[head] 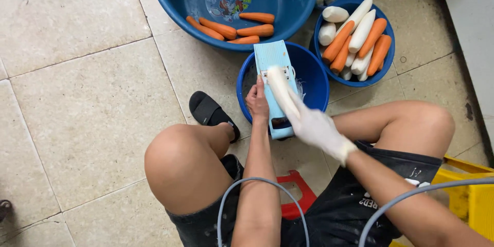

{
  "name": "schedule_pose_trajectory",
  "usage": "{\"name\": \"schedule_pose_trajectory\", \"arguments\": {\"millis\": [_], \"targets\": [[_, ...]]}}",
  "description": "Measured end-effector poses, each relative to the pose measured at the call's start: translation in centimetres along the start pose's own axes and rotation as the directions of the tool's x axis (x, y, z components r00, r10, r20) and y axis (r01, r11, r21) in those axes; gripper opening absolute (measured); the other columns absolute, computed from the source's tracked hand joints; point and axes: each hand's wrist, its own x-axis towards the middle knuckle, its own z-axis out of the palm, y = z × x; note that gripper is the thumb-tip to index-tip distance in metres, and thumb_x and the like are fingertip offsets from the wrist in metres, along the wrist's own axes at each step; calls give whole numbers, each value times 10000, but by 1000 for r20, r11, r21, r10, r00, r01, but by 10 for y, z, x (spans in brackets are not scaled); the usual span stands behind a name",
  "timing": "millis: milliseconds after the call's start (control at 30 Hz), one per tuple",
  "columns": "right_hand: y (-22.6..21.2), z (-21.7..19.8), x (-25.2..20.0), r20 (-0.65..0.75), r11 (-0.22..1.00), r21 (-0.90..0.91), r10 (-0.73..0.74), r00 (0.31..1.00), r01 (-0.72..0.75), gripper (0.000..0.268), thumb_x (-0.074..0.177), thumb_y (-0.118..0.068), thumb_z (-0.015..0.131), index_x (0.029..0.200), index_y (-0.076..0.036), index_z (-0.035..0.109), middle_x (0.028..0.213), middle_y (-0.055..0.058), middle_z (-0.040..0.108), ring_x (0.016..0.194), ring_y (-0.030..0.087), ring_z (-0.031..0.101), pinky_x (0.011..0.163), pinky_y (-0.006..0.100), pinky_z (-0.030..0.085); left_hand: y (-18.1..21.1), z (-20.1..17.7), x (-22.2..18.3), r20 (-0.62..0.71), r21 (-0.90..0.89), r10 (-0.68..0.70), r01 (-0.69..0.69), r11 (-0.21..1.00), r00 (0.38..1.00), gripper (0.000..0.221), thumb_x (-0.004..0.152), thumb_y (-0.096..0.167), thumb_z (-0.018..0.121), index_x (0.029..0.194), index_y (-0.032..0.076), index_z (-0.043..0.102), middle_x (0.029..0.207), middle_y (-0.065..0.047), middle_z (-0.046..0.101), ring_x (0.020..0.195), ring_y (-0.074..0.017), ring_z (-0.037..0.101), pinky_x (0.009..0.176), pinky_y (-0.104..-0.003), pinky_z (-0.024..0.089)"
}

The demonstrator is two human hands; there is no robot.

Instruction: The recorder uses a hand-held mandoline grater to shred carrots and radishes into a bowl.

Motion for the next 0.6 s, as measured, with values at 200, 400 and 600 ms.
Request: {"name": "schedule_pose_trajectory", "arguments": {"millis": [200,400,600], "targets": [[-42,-74,69,-82,981,191,40,996,-23,618,1042,-316,433,1621,-244,230,933,315,727,779,465,704,745,539,550,10,4,-1,16,14,-33,33,999,999,549,971,549,597,877,32,757,747,-19,680,701,-104,574,668,-276,480],[-5,-17,-43,-80,990,25,-138,987,141,696,975,-222,472,1631,-248,243,922,335,707,774,490,711,759,558,570,1,6,3,56,-86,-18,22,996,998,553,980,539,600,898,17,761,765,-22,683,702,-110,563,648,-297,466],[-24,-24,91,-58,994,104,46,997,-40,629,1033,-401,395,1628,-339,202,917,327,709,834,511,684,786,588,542,-1,3,3,29,-24,10,-9,1000,1000,542,992,533,581,920,29,765,765,-17,674,705,-97,558,650,-291,462]]}}
